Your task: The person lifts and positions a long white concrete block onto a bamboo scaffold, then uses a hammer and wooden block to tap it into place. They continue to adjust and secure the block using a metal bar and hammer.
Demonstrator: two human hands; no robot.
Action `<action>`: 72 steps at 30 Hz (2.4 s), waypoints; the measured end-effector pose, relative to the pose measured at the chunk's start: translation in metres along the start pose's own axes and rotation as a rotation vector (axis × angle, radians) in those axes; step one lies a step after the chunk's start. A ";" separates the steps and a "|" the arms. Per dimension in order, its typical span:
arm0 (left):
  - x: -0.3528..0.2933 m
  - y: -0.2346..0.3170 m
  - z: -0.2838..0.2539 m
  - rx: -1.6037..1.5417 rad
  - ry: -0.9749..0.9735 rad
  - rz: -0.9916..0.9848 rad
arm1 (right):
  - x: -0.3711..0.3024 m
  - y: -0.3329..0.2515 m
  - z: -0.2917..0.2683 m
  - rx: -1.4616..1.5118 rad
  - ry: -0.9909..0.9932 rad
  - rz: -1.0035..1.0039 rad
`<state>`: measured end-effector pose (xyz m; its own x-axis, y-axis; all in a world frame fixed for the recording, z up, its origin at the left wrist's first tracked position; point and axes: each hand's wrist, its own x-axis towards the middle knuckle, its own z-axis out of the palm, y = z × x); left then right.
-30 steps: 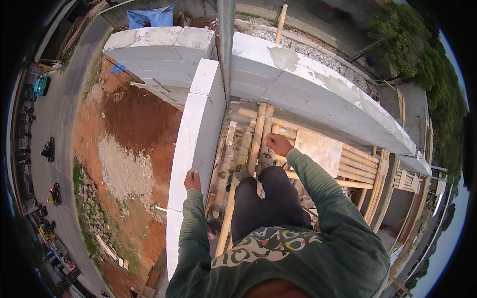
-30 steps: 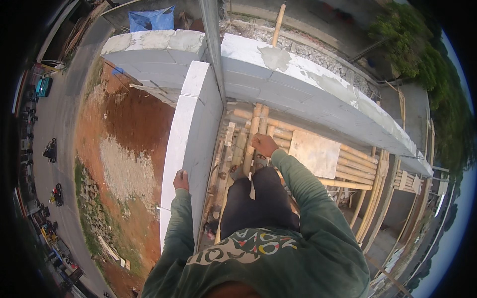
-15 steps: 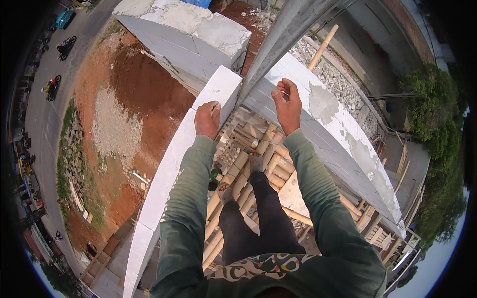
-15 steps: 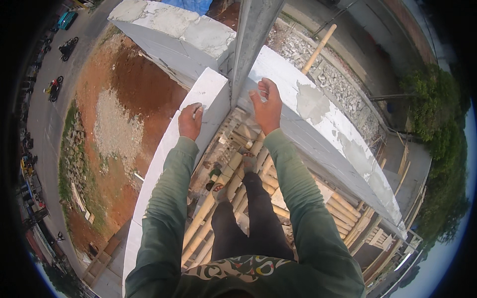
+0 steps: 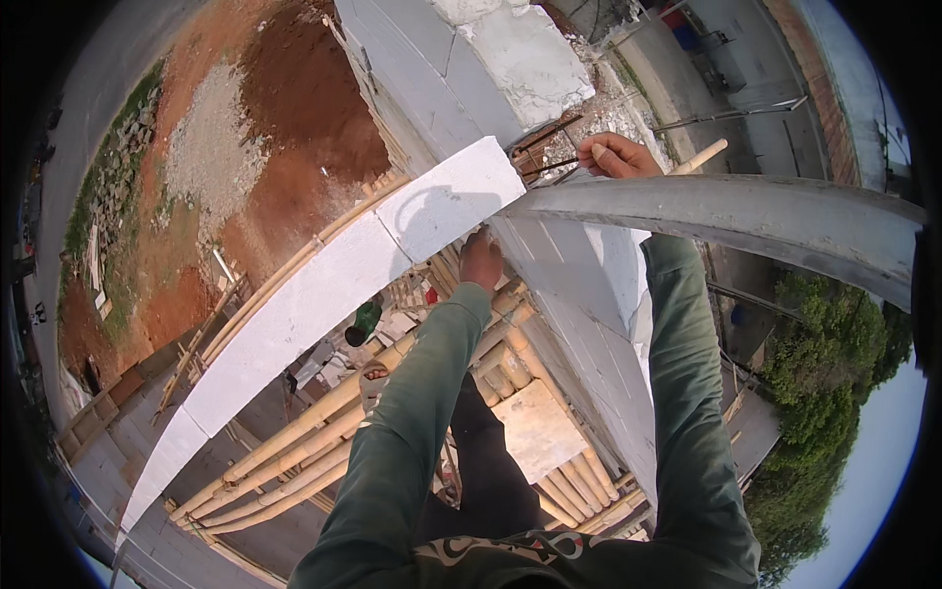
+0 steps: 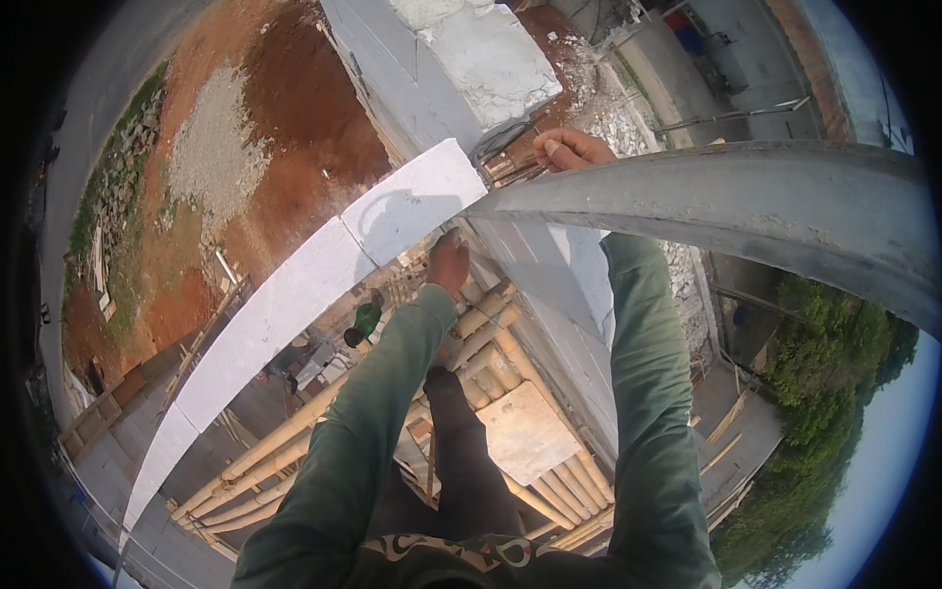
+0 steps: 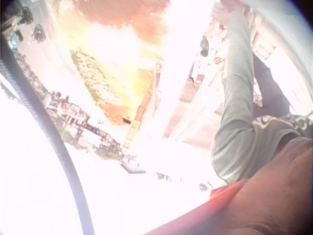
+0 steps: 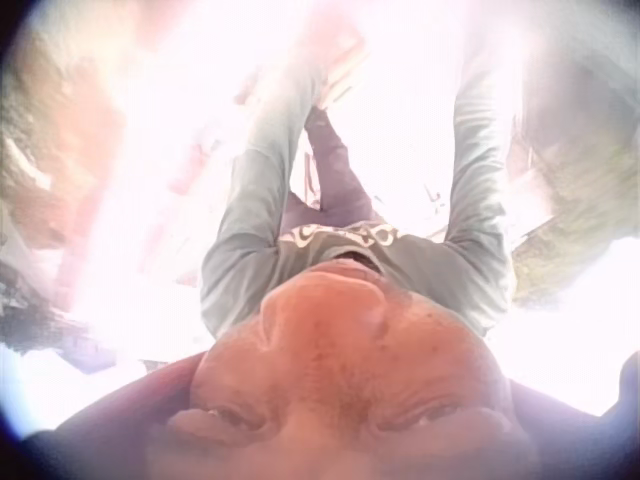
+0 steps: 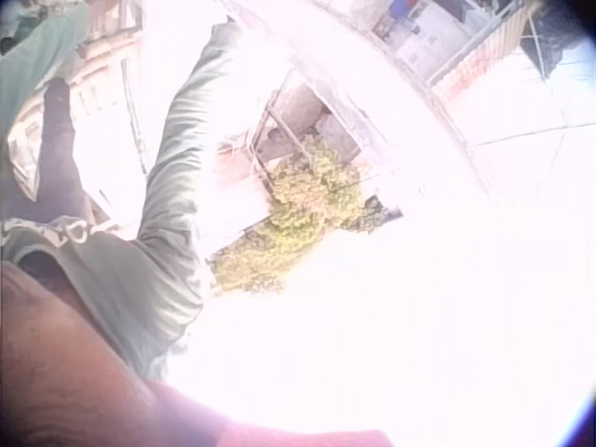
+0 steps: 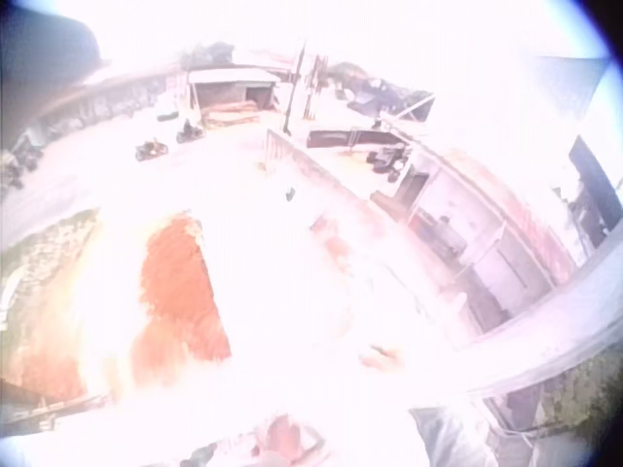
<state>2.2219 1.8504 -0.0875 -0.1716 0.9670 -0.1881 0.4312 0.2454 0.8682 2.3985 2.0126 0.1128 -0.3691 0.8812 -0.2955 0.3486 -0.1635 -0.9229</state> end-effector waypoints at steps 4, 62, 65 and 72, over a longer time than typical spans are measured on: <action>0.021 -0.017 0.039 -0.076 -0.087 -0.083 | 0.046 -0.007 0.008 -0.322 -0.401 0.025; 0.103 0.105 -0.079 0.127 0.235 0.542 | 0.030 0.026 -0.014 -0.923 -0.030 -0.209; 0.103 0.105 -0.079 0.142 0.222 0.550 | 0.030 0.026 -0.016 -0.911 -0.038 -0.181; 0.106 0.106 -0.080 0.158 0.220 0.556 | 0.024 0.034 -0.011 -0.778 0.062 -0.297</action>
<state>2.1786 1.9735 0.0213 -0.0549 0.9206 0.3867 0.6314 -0.2680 0.7276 2.4112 2.0328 0.0770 -0.4990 0.8661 -0.0316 0.7485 0.4123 -0.5195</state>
